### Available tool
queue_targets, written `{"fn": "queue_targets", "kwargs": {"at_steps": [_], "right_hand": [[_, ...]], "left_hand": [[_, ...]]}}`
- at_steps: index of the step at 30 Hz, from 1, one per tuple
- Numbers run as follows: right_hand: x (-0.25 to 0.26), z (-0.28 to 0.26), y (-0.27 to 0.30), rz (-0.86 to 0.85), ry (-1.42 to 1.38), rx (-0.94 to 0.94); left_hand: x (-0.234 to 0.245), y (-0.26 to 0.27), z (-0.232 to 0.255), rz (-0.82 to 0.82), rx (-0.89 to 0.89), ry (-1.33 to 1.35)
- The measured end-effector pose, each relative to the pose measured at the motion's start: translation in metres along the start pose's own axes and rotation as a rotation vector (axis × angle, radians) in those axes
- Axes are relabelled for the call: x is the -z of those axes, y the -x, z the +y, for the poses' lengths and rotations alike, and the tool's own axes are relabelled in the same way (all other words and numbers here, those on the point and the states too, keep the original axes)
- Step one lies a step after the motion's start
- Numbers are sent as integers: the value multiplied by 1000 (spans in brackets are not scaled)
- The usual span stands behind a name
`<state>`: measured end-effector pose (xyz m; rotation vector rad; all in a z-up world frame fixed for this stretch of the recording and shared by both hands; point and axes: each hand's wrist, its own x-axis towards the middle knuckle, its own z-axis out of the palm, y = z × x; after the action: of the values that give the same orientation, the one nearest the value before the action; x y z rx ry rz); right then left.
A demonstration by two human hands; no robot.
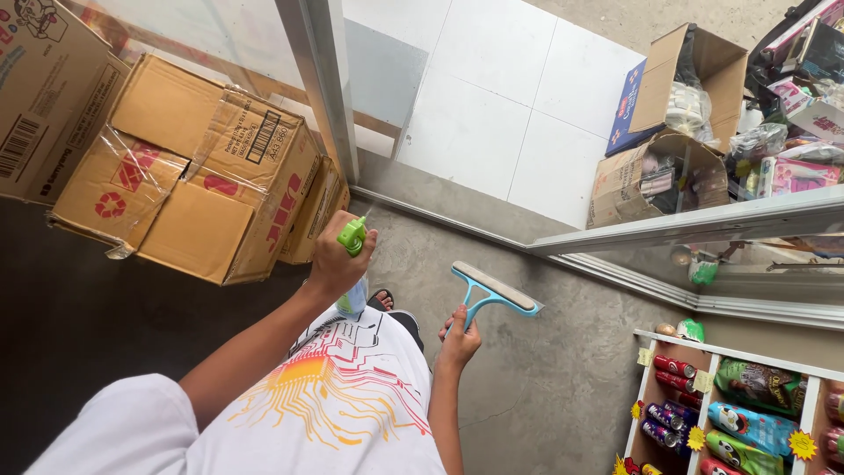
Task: Cleaning a sliding glass door using a spray bottle and a squeegee.
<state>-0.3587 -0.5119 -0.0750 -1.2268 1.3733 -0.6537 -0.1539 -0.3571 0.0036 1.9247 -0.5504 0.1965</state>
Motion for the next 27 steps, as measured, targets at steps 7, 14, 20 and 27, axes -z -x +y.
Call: {"fn": "queue_targets", "kwargs": {"at_steps": [7,14,20,27], "right_hand": [[-4,7,-4,-156,107,54],[-14,8,-16,-314,586,237],[-69,45,-56,-526,1051,341],[-177,15,-88,-732,1467,613]], "left_hand": [[2,17,1,15,63,9],[23,36,-16,33,120,-60],[45,40,-21,100,211,-61],[71,30,-36,221,381,137]]}}
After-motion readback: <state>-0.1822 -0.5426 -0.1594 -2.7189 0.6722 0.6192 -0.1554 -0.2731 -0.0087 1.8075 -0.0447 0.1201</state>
